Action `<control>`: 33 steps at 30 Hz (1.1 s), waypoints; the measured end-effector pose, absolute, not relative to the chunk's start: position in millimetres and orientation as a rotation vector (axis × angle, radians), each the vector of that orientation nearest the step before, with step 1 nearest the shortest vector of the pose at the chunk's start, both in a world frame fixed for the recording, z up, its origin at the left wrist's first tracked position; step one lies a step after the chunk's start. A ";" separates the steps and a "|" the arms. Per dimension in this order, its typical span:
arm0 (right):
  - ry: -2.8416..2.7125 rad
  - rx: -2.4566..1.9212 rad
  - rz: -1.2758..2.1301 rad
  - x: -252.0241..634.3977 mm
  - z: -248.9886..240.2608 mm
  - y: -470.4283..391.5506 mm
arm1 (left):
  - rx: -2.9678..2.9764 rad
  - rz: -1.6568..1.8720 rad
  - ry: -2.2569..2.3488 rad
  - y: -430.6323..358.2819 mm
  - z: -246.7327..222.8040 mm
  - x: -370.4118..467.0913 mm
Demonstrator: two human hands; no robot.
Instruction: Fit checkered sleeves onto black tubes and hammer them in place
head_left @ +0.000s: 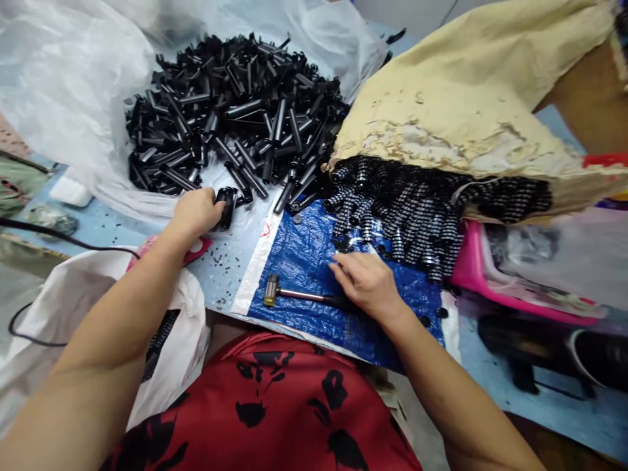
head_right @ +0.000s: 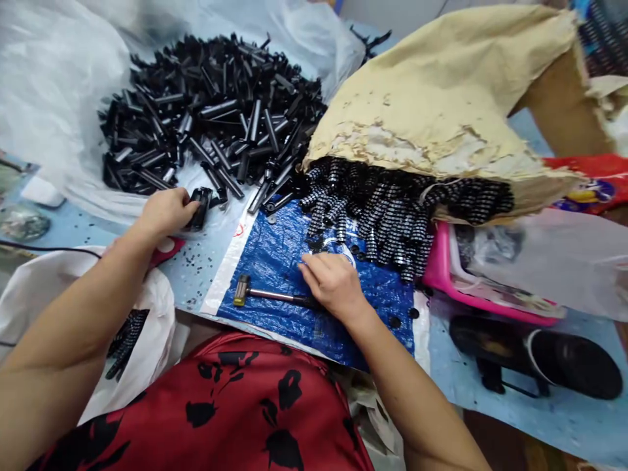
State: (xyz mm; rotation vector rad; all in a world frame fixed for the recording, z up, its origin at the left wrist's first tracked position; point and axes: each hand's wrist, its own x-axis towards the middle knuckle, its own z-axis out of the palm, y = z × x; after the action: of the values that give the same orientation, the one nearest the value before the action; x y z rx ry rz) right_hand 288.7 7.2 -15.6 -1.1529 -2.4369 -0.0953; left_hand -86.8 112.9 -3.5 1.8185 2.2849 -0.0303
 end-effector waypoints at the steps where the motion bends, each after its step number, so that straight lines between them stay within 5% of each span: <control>1: -2.438 -1.200 -0.221 293.4 -15.4 18.8 | 1.846 0.007 2.278 114.3 -5.9 -89.1; 7: -2.775 -0.985 -0.395 302.6 -12.6 89.7 | 1.934 0.463 2.355 90.3 7.5 -90.0; 11: -2.728 -0.733 -0.334 296.1 -3.5 99.4 | 1.394 1.007 1.975 69.4 12.4 -80.9; 14: -2.395 -0.859 0.152 274.7 0.4 71.3 | 1.211 1.061 1.660 44.2 13.3 -57.0; 19: -1.388 -1.271 1.429 226.6 -15.9 6.5 | 1.430 0.960 1.374 -3.7 12.8 4.2; 26: -1.195 -1.209 1.558 207.8 -27.6 -14.8 | 0.539 1.274 1.111 -11.5 0.1 52.6; 33: -0.964 -1.160 1.780 206.5 -15.0 -23.9 | 0.510 1.351 1.053 -14.8 11.9 48.6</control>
State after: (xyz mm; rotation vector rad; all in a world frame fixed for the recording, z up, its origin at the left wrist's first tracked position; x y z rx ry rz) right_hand 206.5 -23.9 -15.0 -1.1598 -0.9639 1.7800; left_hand 48.6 -14.8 11.9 0.5104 1.0534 1.3512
